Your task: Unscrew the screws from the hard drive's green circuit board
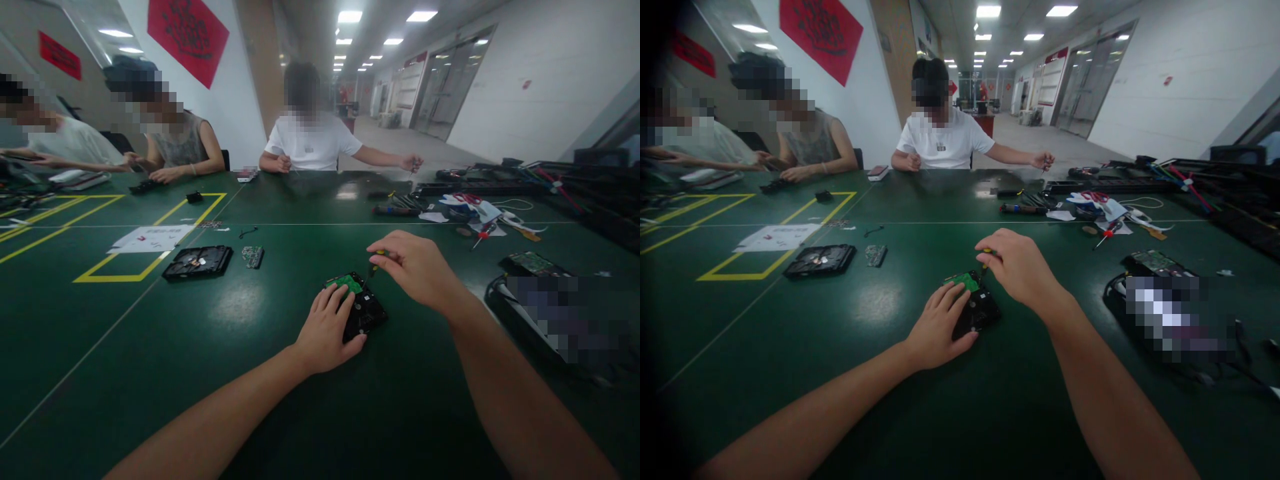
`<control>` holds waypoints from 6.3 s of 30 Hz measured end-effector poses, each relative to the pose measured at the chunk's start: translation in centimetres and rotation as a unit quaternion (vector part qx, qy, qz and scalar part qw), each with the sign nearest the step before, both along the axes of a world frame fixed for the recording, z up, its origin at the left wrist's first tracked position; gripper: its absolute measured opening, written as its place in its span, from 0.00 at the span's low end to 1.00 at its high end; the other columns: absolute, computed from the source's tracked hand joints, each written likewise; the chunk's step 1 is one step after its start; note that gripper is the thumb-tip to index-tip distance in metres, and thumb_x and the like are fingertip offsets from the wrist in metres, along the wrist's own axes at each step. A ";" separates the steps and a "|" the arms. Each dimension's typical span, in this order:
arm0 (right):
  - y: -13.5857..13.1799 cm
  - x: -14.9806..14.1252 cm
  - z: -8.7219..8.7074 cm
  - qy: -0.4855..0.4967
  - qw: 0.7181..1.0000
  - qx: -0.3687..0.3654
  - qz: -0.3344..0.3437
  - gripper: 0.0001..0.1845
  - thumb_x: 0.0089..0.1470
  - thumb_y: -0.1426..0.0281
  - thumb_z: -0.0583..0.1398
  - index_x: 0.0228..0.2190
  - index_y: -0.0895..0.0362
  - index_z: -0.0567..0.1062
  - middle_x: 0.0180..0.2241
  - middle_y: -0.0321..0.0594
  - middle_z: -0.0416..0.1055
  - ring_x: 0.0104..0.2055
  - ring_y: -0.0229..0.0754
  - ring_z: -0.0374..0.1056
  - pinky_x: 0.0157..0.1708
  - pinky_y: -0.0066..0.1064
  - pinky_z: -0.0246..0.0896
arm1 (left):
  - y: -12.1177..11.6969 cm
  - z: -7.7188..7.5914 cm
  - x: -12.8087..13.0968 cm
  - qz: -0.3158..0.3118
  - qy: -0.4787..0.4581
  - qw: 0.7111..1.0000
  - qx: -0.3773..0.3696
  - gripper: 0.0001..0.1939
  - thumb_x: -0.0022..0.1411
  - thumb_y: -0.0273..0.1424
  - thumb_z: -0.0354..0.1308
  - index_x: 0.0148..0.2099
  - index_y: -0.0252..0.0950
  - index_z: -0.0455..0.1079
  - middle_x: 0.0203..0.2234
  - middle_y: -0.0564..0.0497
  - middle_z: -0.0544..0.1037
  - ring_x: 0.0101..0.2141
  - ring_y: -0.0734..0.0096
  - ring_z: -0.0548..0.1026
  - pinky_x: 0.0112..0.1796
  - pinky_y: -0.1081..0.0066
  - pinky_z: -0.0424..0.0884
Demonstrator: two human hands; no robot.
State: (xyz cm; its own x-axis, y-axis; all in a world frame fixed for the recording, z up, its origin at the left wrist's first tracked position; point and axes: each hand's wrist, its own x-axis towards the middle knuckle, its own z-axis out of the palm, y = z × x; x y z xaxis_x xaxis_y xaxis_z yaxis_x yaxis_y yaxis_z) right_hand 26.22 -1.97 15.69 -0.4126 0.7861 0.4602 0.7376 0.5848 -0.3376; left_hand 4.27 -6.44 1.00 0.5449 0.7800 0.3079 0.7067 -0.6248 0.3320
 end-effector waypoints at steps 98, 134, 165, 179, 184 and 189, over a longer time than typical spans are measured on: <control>-0.7 0.4 0.2 0.042 0.996 -0.066 -0.036 0.10 0.62 0.74 0.59 0.44 0.55 0.78 0.41 0.42 0.78 0.37 0.42 0.72 0.40 0.34 0.64 | 2.1 -1.8 -1.1 0.154 -0.137 0.979 -0.010 0.20 0.70 0.36 0.56 0.62 0.39 0.65 0.58 0.42 0.72 0.60 0.51 0.68 0.61 0.48 0.66; -1.0 -0.5 0.9 0.006 0.999 -0.044 0.009 0.10 0.65 0.68 0.59 0.36 0.53 0.82 0.38 0.41 0.78 0.40 0.44 0.73 0.41 0.35 0.65 | 0.7 -0.6 -0.5 0.155 -0.109 0.982 0.007 0.22 0.70 0.35 0.56 0.64 0.39 0.67 0.65 0.39 0.64 0.66 0.46 0.62 0.63 0.42 0.64; -0.9 0.2 1.0 -0.024 0.998 -0.044 -0.029 0.15 0.63 0.76 0.57 0.48 0.58 0.78 0.44 0.44 0.80 0.40 0.44 0.75 0.41 0.34 0.64 | -7.4 9.4 -1.5 0.084 -0.310 0.947 0.030 0.12 0.71 0.27 0.56 0.54 0.39 0.73 0.53 0.43 0.75 0.54 0.57 0.75 0.53 0.57 0.75; 0.1 -0.5 -1.0 -0.014 0.990 0.010 -0.142 0.10 0.62 0.60 0.64 0.35 0.54 0.74 0.34 0.40 0.76 0.32 0.43 0.70 0.34 0.34 0.58 | -1.5 1.7 1.0 -0.064 -0.014 0.996 0.063 0.28 0.65 0.38 0.60 0.64 0.32 0.65 0.61 0.36 0.69 0.63 0.44 0.66 0.63 0.46 0.65; 0.0 -1.4 -0.4 -0.038 0.984 0.031 -0.169 0.14 0.64 0.57 0.62 0.32 0.54 0.75 0.33 0.41 0.75 0.33 0.44 0.69 0.35 0.34 0.58 | -1.2 1.4 0.4 -0.022 0.003 0.999 0.043 0.34 0.64 0.42 0.60 0.68 0.33 0.61 0.65 0.36 0.66 0.66 0.42 0.62 0.66 0.45 0.59; -0.1 -2.6 0.5 -0.051 0.991 0.012 -0.122 0.08 0.64 0.65 0.62 0.34 0.54 0.78 0.35 0.42 0.77 0.37 0.46 0.72 0.38 0.36 0.61 | 0.1 1.4 0.9 0.001 0.017 0.999 0.031 0.44 0.61 0.49 0.61 0.71 0.31 0.56 0.69 0.35 0.61 0.70 0.40 0.56 0.69 0.43 0.51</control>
